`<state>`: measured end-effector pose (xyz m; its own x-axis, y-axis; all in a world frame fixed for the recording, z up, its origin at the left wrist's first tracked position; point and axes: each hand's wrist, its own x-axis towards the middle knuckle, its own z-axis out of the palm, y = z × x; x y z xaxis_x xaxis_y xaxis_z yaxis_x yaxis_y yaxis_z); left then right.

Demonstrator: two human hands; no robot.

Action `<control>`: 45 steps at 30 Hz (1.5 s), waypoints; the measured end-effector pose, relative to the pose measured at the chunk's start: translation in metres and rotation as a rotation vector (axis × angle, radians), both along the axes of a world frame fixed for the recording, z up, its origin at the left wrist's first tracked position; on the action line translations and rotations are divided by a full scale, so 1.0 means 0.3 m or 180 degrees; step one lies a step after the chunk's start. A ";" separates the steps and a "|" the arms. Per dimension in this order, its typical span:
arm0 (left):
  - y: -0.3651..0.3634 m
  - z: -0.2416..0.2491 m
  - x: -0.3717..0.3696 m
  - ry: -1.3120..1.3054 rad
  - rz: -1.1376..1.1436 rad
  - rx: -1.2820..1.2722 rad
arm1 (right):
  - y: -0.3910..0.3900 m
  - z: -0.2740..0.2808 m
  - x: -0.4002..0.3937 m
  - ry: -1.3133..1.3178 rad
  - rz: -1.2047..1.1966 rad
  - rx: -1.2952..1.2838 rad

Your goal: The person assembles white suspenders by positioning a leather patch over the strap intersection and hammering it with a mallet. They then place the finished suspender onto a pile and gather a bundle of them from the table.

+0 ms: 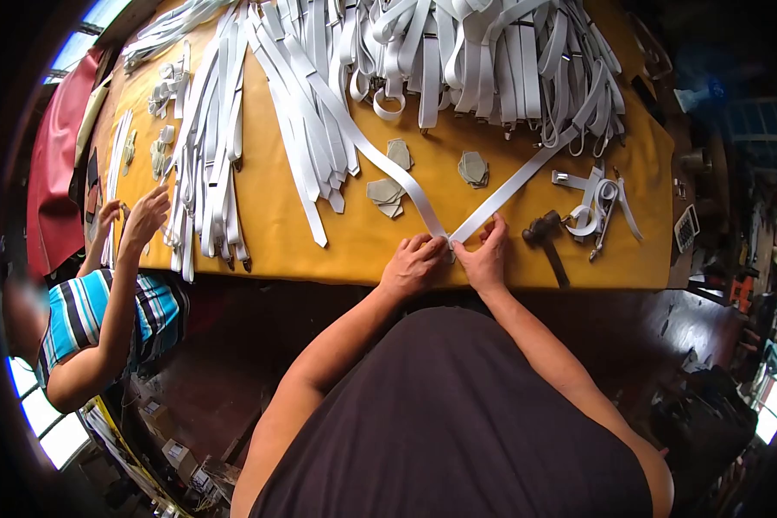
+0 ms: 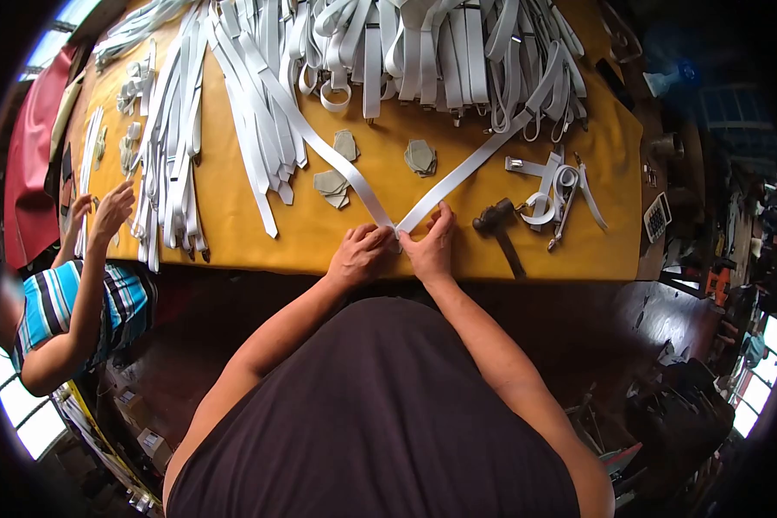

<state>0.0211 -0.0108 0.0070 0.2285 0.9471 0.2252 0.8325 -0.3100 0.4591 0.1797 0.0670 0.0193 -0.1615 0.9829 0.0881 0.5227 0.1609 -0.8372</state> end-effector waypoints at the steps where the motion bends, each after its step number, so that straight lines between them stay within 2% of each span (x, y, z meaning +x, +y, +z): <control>1: 0.005 0.000 -0.002 0.0042 -0.0011 0.0030 | 0.002 -0.004 0.004 -0.0006 0.0006 -0.0005; 4: 0.005 -0.001 0.004 0.0033 0.0067 0.0083 | -0.012 -0.030 0.031 0.0117 0.0012 -0.0054; 6: 0.006 -0.002 0.001 0.0042 0.0047 0.0065 | -0.009 -0.056 0.043 -0.0198 0.0345 0.0570; 7: 0.006 -0.003 0.000 0.0049 0.0037 0.0042 | -0.007 -0.052 0.045 -0.0204 0.0328 0.0575; 9: 0.005 -0.004 0.004 0.0007 0.0041 0.0063 | -0.007 -0.041 0.047 -0.0749 0.0963 0.0882; 10: 0.006 -0.002 0.004 -0.0020 0.0054 0.0082 | -0.007 -0.039 0.032 -0.0821 0.0826 0.1019; 20: -0.001 0.008 0.010 -0.0145 0.0090 0.0022 | -0.005 -0.016 0.068 -0.1025 0.1310 0.1144; 22: 0.003 0.018 0.013 -0.0073 0.0069 0.0070 | -0.005 -0.014 0.076 -0.1343 0.1456 0.1251; 28: 0.016 0.007 -0.018 -0.0225 -0.0135 0.0054 | -0.051 0.015 0.125 -0.1594 0.1561 0.1242; 35: 0.046 -0.001 -0.054 -0.0677 -0.0378 0.0104 | -0.058 -0.013 0.133 -0.1436 0.1506 0.1204; 41: 0.020 0.004 -0.034 -0.0288 -0.0275 0.0089 | -0.031 -0.013 0.110 -0.0902 0.1176 0.0802; 43: 0.017 0.008 -0.033 -0.0099 -0.0326 0.0122 | 0.012 -0.026 0.086 -0.0434 0.0822 0.0708; 45: 0.013 0.005 -0.027 -0.0048 -0.0302 0.0114 | 0.038 -0.034 0.063 -0.0314 0.0605 0.0470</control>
<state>0.0129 -0.0068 0.0086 0.3131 0.9127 0.2627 0.7917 -0.4036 0.4586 0.1987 0.0784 0.0090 -0.3569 0.9118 0.2032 0.5492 0.3808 -0.7439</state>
